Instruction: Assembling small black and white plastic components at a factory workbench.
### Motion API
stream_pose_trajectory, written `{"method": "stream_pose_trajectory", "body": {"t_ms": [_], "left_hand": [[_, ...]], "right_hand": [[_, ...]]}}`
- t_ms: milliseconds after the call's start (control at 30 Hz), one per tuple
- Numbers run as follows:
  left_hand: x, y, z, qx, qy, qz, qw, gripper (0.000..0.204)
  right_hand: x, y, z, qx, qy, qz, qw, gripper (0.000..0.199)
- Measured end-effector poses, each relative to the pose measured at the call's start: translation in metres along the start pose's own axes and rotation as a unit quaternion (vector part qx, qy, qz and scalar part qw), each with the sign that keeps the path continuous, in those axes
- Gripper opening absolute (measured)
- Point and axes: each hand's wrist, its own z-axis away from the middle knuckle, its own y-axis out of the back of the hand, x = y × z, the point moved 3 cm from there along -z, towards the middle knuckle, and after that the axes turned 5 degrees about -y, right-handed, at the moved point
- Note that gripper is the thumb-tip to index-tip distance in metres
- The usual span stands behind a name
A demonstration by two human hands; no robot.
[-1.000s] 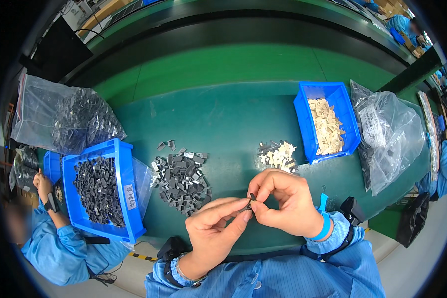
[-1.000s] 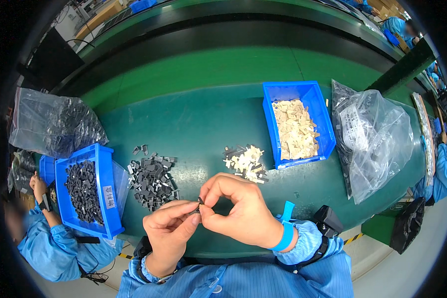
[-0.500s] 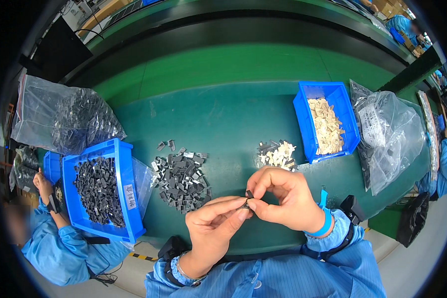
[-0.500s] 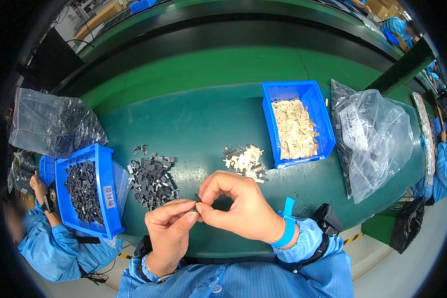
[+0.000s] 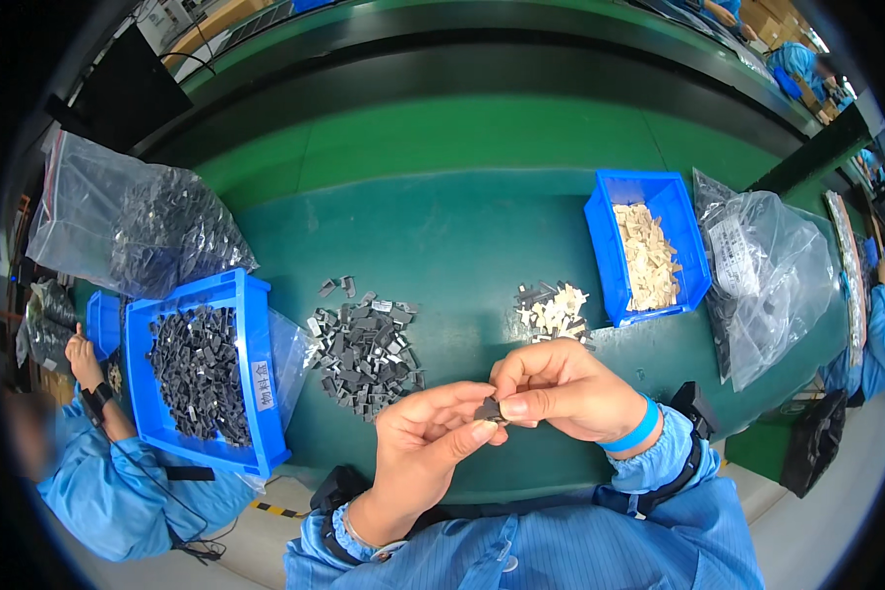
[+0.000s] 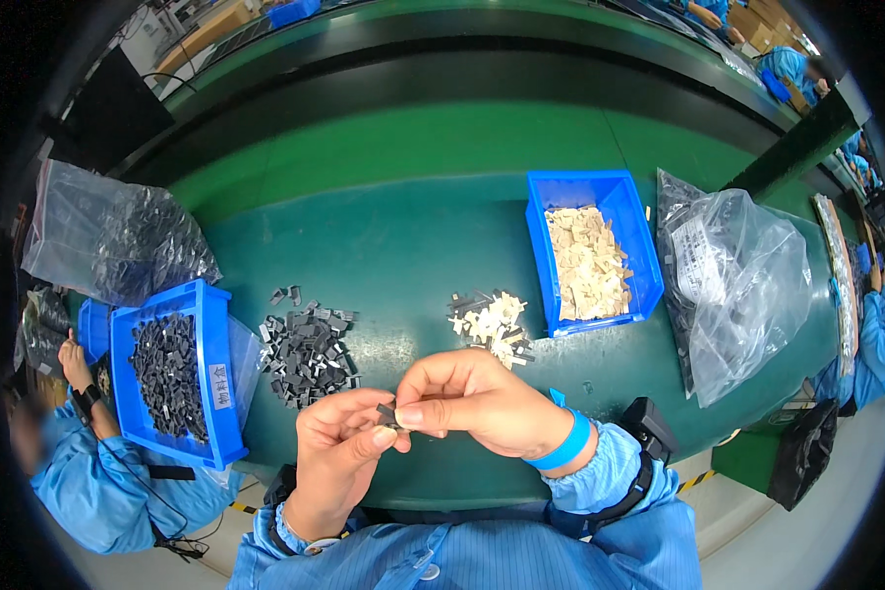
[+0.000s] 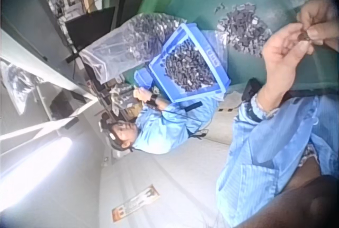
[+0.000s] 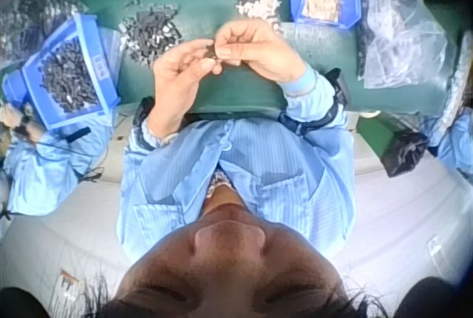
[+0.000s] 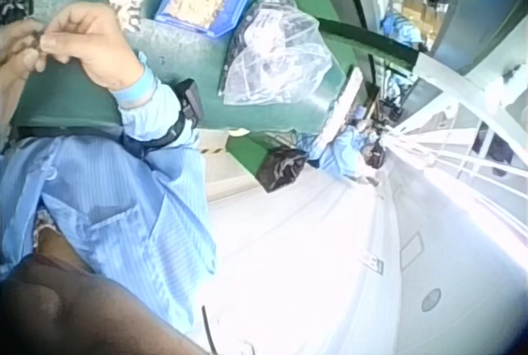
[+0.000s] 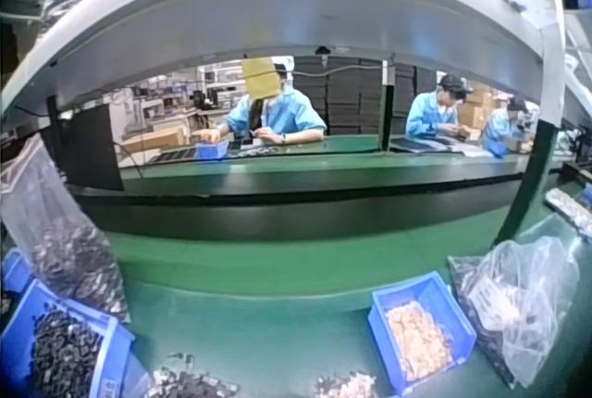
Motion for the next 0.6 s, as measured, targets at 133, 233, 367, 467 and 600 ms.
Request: {"method": "stream_pose_trajectory", "body": {"t_ms": [133,233,367,467,600], "left_hand": [[0.006,-0.003,-0.002,-0.011,0.006,0.018,1.0,0.032],[0.015,-0.007,0.002,0.03,-0.03,-0.18,0.983,0.045],[0.017,-0.014,0.0,-0.054,-0.17,-0.433,0.883,0.047],[0.018,-0.013,0.004,-0.014,-0.16,-0.4,0.903,0.038],[0.01,-0.003,0.0,0.02,-0.069,-0.136,0.988,0.024]], "right_hand": [[0.0,-0.001,0.0,-0.017,-0.011,-0.023,1.0,0.008],[0.003,-0.004,-0.003,-0.008,0.003,0.029,1.0,0.007],[0.014,-0.003,-0.003,0.042,0.076,0.082,0.993,0.009],[0.01,-0.004,-0.004,0.033,0.079,0.101,0.991,0.011],[0.01,-0.008,-0.003,0.049,0.091,-0.001,0.995,0.015]]}}
